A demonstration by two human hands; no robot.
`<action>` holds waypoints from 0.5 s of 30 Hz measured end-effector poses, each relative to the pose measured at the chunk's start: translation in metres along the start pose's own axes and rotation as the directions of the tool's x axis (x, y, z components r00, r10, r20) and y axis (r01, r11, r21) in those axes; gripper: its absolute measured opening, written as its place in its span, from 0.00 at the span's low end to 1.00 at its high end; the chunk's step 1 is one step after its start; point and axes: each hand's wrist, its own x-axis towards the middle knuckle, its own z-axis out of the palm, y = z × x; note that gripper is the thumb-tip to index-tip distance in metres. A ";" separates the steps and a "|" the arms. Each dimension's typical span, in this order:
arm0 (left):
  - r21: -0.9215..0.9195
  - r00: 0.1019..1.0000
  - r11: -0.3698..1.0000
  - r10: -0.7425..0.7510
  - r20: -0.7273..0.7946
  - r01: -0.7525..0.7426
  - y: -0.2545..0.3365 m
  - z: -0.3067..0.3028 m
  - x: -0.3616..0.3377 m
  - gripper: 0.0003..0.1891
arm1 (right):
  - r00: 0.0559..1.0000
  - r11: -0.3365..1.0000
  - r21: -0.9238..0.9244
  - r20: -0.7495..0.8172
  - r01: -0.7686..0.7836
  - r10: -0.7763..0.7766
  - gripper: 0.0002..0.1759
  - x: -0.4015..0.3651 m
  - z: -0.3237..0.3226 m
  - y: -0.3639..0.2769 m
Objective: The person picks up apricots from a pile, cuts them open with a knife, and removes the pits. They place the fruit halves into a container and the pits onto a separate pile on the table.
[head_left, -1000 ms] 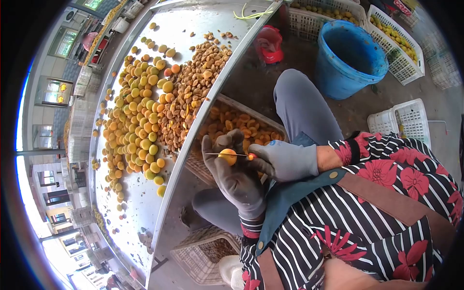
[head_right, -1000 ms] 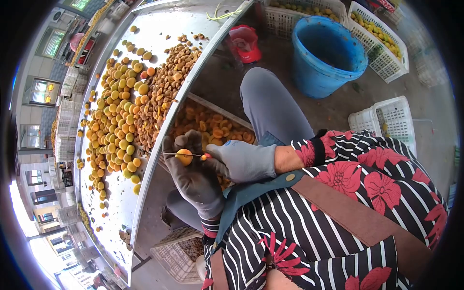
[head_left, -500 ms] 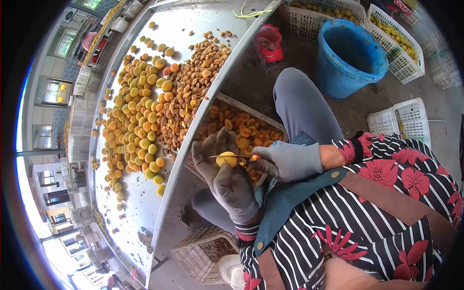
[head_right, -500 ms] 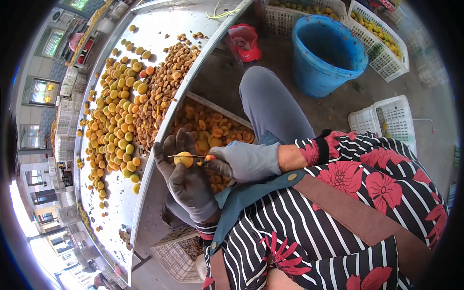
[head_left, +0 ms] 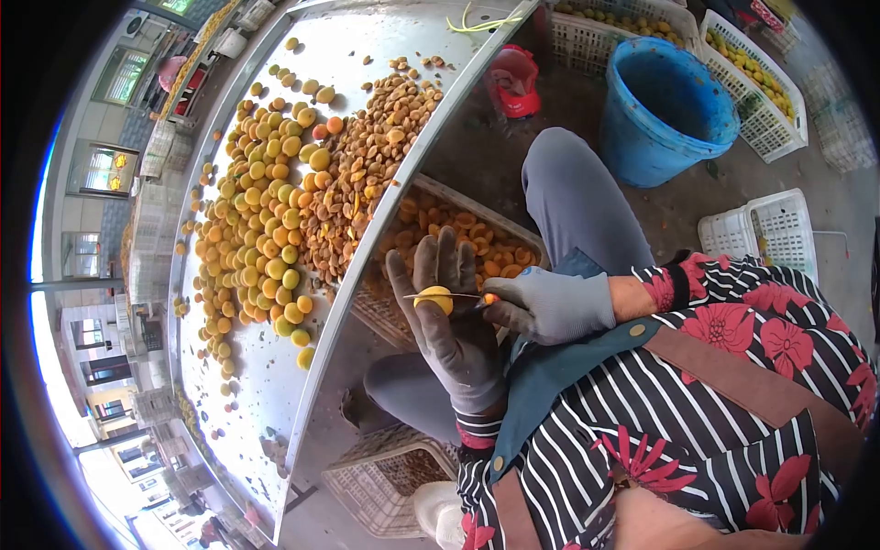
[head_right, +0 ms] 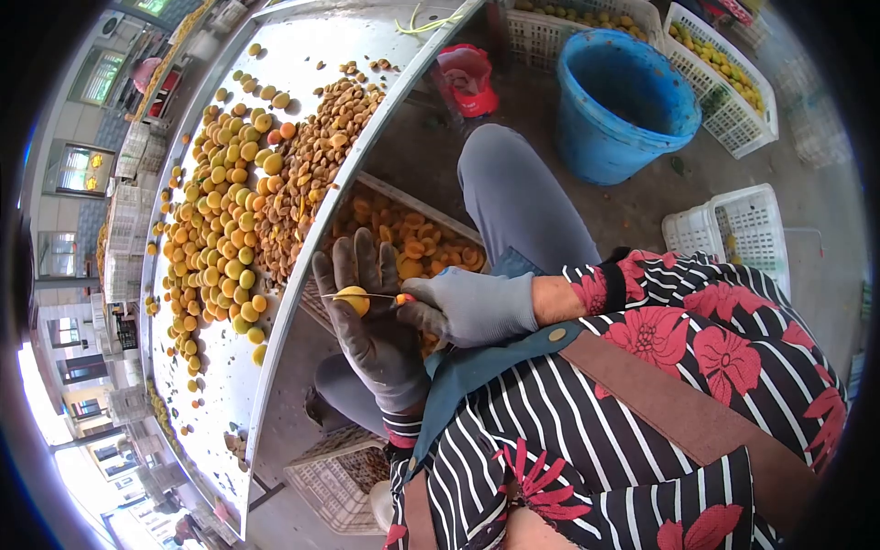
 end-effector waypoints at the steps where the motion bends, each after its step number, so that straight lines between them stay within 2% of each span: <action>1: 0.015 1.000 1.000 -0.020 0.008 0.020 0.002 0.000 0.000 0.45 | 1.000 0.999 -0.041 0.011 -0.019 0.020 0.22 0.000 -0.002 0.000; 5: -0.039 0.995 0.995 -0.089 0.045 0.091 0.010 -0.004 -0.002 0.46 | 0.999 0.988 -0.151 0.050 0.022 -0.014 0.21 0.000 -0.014 0.000; 7: 0.017 0.982 0.987 -0.161 0.103 0.160 0.014 -0.008 -0.003 0.47 | 0.992 0.972 -0.235 0.118 -0.006 0.034 0.19 0.000 -0.019 0.000; 11: 0.045 0.982 0.987 -0.158 0.103 0.154 0.017 -0.008 -0.003 0.41 | 0.986 0.972 -0.227 0.141 -0.057 0.091 0.19 0.000 -0.016 0.002; 13: -0.096 0.997 0.992 -0.072 0.041 0.076 0.016 -0.010 0.001 0.39 | 0.989 0.984 -0.164 0.120 -0.068 0.089 0.19 -0.001 -0.010 0.008; 14: -0.096 0.996 0.992 -0.072 0.042 0.076 0.015 -0.012 0.001 0.39 | 0.989 0.984 -0.164 0.118 -0.068 0.088 0.19 -0.002 -0.009 0.008; 15: -0.099 0.998 0.994 -0.044 0.046 0.048 0.012 -0.014 0.001 0.34 | 0.992 0.991 -0.123 0.110 -0.048 0.062 0.20 -0.003 -0.008 0.008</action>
